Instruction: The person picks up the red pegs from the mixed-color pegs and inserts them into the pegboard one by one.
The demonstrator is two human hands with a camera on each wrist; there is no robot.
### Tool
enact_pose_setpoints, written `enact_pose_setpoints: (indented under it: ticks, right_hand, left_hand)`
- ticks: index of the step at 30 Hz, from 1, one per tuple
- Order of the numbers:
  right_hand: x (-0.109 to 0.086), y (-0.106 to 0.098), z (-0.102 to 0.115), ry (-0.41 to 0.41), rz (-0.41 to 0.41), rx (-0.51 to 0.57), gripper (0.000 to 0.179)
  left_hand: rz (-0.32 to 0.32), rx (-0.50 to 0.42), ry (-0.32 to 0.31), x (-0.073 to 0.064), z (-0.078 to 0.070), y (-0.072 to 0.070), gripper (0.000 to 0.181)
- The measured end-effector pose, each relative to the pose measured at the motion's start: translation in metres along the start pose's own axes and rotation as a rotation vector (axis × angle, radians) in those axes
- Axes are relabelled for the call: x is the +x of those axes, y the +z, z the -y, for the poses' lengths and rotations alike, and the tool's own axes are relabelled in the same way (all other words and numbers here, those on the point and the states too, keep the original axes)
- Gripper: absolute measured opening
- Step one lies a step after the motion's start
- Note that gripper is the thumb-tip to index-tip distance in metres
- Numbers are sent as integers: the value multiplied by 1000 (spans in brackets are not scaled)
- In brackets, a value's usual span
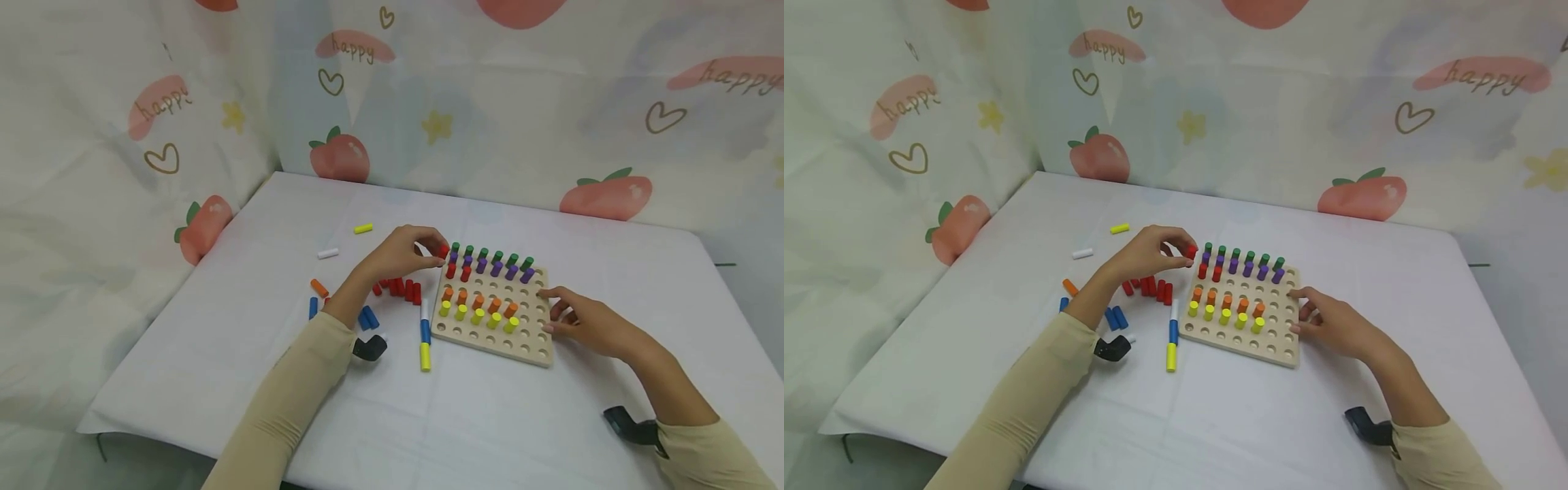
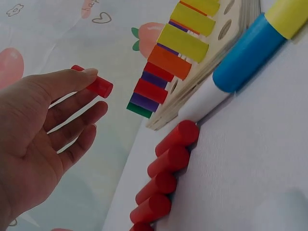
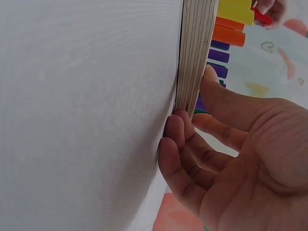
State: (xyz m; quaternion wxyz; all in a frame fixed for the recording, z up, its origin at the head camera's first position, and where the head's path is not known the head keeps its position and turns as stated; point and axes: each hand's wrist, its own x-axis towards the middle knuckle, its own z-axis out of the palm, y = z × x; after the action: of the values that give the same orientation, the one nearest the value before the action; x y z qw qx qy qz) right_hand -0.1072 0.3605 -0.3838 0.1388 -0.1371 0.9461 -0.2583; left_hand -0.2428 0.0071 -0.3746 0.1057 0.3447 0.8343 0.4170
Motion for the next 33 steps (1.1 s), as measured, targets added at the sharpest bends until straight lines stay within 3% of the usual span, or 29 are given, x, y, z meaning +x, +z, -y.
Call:
enact_pose_setpoints:
  ticks: [5, 16, 33]
  right_hand:
    - [0, 0, 0, 5, 0, -1, 62]
    - [1, 1, 0, 22, 5, -5, 64]
    - [1, 0, 2, 32, 9, -4, 65]
  left_hand:
    - [-22, -14, -8, 4, -2, 7, 30]
    - [-35, -75, 54, 16, -12, 17, 27]
    - [-12, -143, 4, 29, -18, 41, 29]
